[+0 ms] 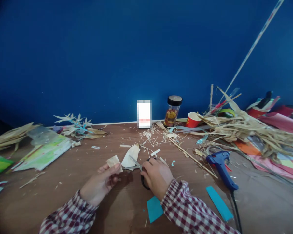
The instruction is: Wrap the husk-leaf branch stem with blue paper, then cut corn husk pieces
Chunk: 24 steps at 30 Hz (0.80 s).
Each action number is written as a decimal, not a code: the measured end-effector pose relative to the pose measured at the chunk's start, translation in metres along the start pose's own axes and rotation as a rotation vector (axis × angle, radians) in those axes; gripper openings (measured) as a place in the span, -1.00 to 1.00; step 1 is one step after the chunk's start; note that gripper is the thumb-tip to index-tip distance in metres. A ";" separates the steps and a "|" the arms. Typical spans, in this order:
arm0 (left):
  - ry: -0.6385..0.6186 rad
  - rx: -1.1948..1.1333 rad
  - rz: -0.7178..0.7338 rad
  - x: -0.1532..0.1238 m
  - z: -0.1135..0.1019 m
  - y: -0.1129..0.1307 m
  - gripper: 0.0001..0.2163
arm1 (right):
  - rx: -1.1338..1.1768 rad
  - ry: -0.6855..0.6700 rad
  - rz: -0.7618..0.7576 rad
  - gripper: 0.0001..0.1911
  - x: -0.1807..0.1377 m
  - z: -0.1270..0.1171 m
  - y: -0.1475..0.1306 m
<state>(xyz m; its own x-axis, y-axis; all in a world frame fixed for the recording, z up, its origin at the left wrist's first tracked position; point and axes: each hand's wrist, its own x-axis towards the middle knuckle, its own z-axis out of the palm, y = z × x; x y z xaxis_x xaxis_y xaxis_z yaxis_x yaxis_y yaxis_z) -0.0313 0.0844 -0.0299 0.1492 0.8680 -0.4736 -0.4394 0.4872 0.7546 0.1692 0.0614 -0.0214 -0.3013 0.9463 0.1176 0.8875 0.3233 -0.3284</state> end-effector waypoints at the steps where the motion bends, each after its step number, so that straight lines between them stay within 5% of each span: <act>1: 0.037 -0.031 0.027 0.002 -0.001 0.001 -0.86 | -0.005 0.009 -0.009 -0.89 0.000 -0.001 -0.001; 7: 0.174 -0.158 0.118 0.008 -0.005 0.005 -0.88 | -0.001 -0.024 -0.036 -0.88 0.002 -0.006 -0.004; 24: 0.279 -0.223 0.209 0.010 -0.008 0.009 -0.94 | 0.010 -0.063 -0.061 -0.77 0.000 -0.022 0.000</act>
<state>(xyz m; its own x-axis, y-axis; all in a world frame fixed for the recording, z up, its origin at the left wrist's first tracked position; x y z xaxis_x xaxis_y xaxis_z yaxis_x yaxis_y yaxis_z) -0.0405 0.0970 -0.0317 -0.1958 0.8720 -0.4486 -0.6208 0.2439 0.7451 0.1766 0.0614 -0.0007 -0.3767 0.9230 0.0788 0.8630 0.3806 -0.3321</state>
